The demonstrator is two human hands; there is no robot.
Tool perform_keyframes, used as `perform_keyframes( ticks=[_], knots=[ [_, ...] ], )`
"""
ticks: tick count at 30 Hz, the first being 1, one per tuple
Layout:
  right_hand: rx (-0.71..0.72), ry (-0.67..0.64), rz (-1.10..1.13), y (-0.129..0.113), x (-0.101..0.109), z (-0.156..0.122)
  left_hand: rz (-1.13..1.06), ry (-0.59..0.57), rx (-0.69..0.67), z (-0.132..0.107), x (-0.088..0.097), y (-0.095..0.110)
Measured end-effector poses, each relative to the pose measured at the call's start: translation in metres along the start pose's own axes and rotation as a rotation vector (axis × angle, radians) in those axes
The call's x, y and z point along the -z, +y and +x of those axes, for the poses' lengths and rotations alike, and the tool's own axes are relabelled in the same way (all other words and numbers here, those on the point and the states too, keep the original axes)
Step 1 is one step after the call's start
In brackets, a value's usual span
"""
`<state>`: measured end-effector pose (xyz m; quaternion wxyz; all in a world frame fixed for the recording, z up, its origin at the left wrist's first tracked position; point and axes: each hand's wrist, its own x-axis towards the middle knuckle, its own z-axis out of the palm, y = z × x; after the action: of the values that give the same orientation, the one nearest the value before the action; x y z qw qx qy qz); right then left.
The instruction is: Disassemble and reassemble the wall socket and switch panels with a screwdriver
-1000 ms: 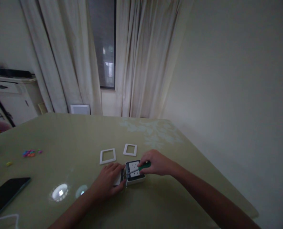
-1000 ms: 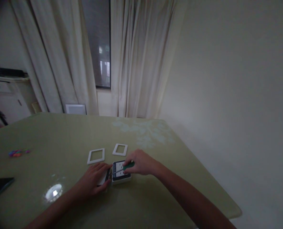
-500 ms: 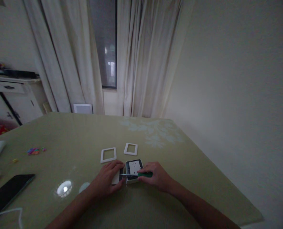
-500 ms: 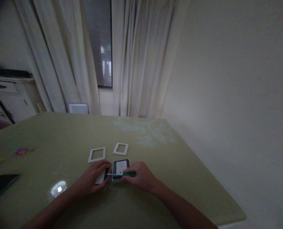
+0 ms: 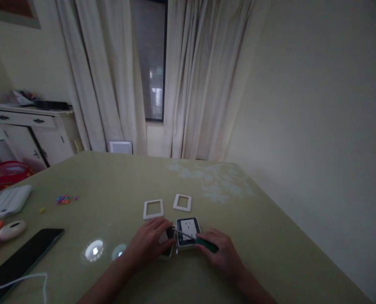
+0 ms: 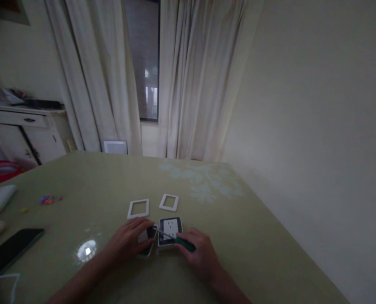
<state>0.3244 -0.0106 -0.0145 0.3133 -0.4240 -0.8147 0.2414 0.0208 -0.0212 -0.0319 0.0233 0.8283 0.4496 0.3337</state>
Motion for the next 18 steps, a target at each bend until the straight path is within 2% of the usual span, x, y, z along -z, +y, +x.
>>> perform_keyframes(
  ticks=[3, 5, 8, 10, 14, 16, 18],
  knots=[
    [0.048, 0.092, 0.041, 0.003, -0.007, -0.008, -0.083, 0.011, 0.027, 0.002, 0.003, -0.005],
    [0.073, 0.141, 0.072, 0.003, -0.008, -0.009, -0.147, 0.061, 0.094, 0.007, 0.011, -0.013],
    [0.068, 0.176, 0.098, 0.003, -0.008, -0.007, -0.204, 0.175, 0.217, 0.014, 0.027, -0.036],
    [0.067, 0.183, 0.11, 0.003, -0.008, -0.005, -0.199, 0.193, 0.255, 0.015, 0.039, -0.056],
    [0.083, 0.187, 0.127, 0.002, -0.007, -0.005, -0.181, -0.005, 0.267, 0.004, 0.056, -0.087],
    [0.086, 0.178, 0.116, 0.002, -0.007, -0.006, -0.157, -0.121, 0.279, -0.002, 0.059, -0.094],
    [0.083, 0.154, 0.096, 0.004, -0.008, -0.007, -0.15, -0.19, 0.289, -0.005, 0.061, -0.097]
  ],
)
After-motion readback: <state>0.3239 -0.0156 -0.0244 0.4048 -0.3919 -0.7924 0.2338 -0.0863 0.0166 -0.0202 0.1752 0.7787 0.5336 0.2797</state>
